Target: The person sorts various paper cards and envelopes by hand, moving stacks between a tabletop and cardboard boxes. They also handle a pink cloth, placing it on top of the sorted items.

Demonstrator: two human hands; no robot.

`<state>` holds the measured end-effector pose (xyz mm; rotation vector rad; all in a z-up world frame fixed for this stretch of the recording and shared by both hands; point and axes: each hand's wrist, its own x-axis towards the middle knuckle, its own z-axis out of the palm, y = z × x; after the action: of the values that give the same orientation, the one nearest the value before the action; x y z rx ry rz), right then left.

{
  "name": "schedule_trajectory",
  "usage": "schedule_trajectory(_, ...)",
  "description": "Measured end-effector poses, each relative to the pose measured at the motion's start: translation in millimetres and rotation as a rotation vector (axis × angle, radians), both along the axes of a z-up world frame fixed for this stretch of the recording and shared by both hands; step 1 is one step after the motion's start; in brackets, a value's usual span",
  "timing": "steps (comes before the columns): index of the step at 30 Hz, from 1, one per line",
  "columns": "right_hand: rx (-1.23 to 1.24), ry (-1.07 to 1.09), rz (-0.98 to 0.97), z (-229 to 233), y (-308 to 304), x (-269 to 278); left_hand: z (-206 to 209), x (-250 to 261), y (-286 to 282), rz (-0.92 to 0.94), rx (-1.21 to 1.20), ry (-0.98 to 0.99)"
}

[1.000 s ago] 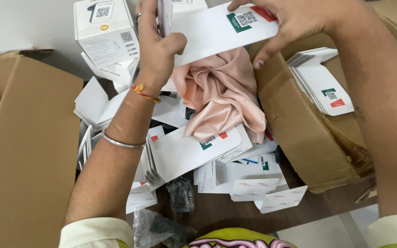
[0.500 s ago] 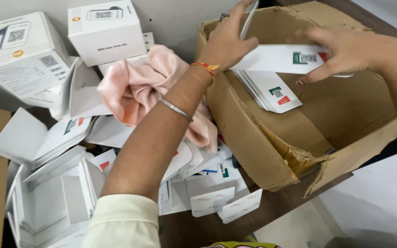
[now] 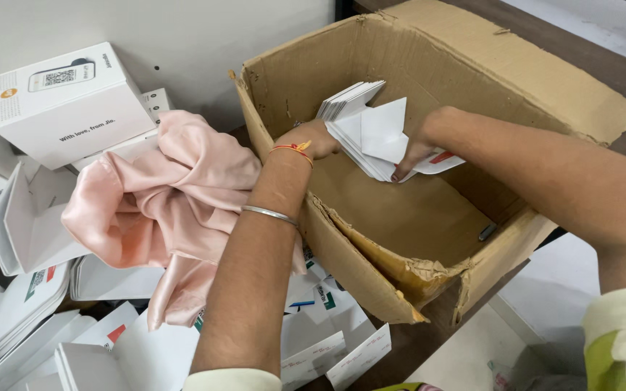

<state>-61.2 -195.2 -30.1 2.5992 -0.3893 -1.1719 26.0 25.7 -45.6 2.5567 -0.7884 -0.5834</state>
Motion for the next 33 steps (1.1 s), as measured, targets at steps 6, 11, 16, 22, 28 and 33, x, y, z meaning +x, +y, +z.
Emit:
schedule_trajectory(6, -0.018, -0.022, 0.049, -22, 2, 41, 4, -3, -1, -0.040, 0.084, -0.016)
schedule_trajectory(11, 0.028, -0.161, -0.043, -49, -6, 38, -6, 4, -6, -0.111, 0.041, -0.011)
schedule_trajectory(16, 0.016, -0.329, 0.014, -38, 2, 23, -14, 9, -7, -0.102, 0.018, -0.033)
schedule_trajectory(22, -0.045, -0.409, 0.137, -31, 14, 29, -13, 8, -3, -0.088, 0.015, -0.048)
schedule_trajectory(28, -0.100, -0.463, 0.314, -16, 23, 34, 0, -1, -3, 0.051, -0.278, -0.162)
schedule_trajectory(33, -0.085, -0.705, 0.377, 44, 52, 24, 12, -18, 4, 0.094, -0.594, -0.643)
